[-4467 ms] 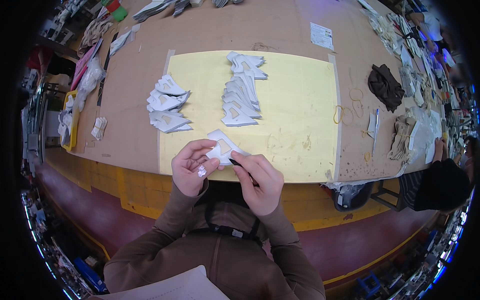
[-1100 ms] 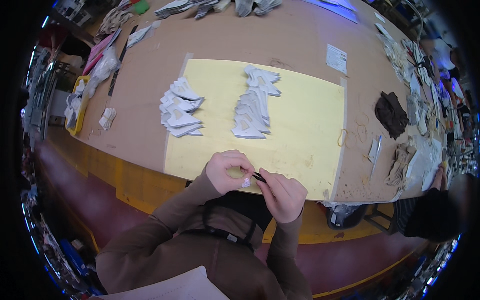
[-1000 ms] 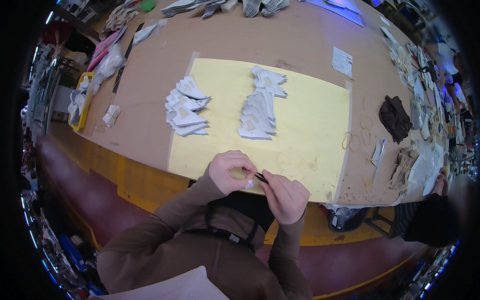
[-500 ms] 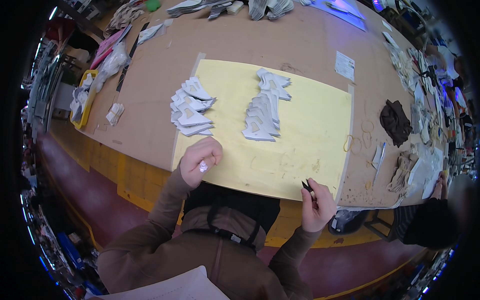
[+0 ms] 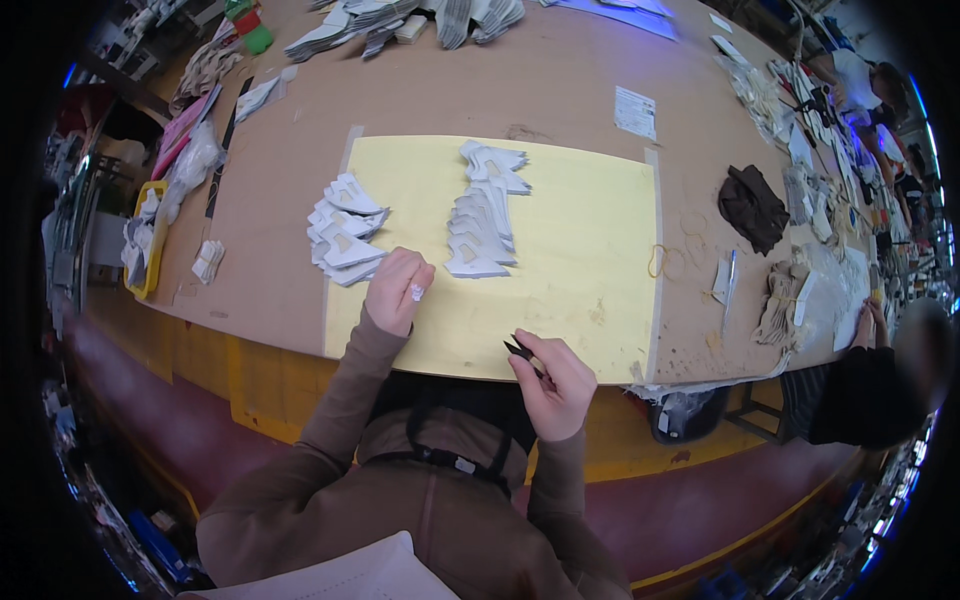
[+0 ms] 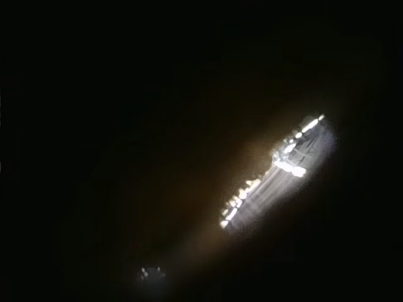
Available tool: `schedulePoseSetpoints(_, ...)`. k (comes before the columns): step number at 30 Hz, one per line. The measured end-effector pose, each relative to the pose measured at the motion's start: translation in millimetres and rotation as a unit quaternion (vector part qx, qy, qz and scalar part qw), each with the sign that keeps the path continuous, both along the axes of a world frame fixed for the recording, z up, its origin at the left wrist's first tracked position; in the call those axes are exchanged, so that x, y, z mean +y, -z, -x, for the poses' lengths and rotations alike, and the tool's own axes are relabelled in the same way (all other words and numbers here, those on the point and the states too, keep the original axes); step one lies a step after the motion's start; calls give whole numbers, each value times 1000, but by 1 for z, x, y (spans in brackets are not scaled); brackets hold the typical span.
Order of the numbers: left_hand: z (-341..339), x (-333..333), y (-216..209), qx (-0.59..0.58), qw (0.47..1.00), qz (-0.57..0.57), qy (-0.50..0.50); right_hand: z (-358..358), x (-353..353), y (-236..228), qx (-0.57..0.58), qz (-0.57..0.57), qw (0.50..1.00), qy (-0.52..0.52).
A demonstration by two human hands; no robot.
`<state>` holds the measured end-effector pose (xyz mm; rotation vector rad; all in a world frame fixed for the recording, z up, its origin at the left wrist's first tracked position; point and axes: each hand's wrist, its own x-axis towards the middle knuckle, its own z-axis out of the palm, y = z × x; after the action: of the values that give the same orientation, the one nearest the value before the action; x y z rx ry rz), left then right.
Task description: The person repeatedly picks up small white fabric pieces from a table and uses a small blade to trim their edges. Trimmed pieces are placed into a growing pile on the table. The person handles each piece individually and continues the process for the duration of the clip.
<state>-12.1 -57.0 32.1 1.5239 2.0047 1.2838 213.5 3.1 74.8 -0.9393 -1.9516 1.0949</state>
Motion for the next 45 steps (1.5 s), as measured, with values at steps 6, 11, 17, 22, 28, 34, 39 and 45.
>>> schedulePoseSetpoints(6, -5, 13, 12, 29, 995, 42, -81, 9, 3, -2, 2, 32, 999, 16)
schedulePoseSetpoints(11, -16, 17, 13, 93, 987, 66, -114, 12, 4, 0, 9, 48, 999, 23)
schedulePoseSetpoints(17, -7, 7, 7, -68, 995, 65, -39, 12, 8, -2, -14, 11, 1000, -25)
schedulePoseSetpoints(22, -18, -14, -23, -405, 913, 46, -16, 23, 12, 1, 12, -58, 993, -105)
schedulePoseSetpoints(28, -23, -21, -32, -407, 913, -16, 20, 47, 11, 1, -21, -90, 992, -82)
schedulePoseSetpoints(34, -20, -19, -32, -355, 934, -19, 38, 48, 10, 1, -37, -112, 990, -82)
schedulePoseSetpoints(39, -24, -18, -29, -373, 926, -37, 34, 50, 5, -1, -17, -58, 997, -38)
schedulePoseSetpoints(45, -24, -21, -30, -410, 911, -15, 32, 52, 7, 0, -19, -78, 996, -47)
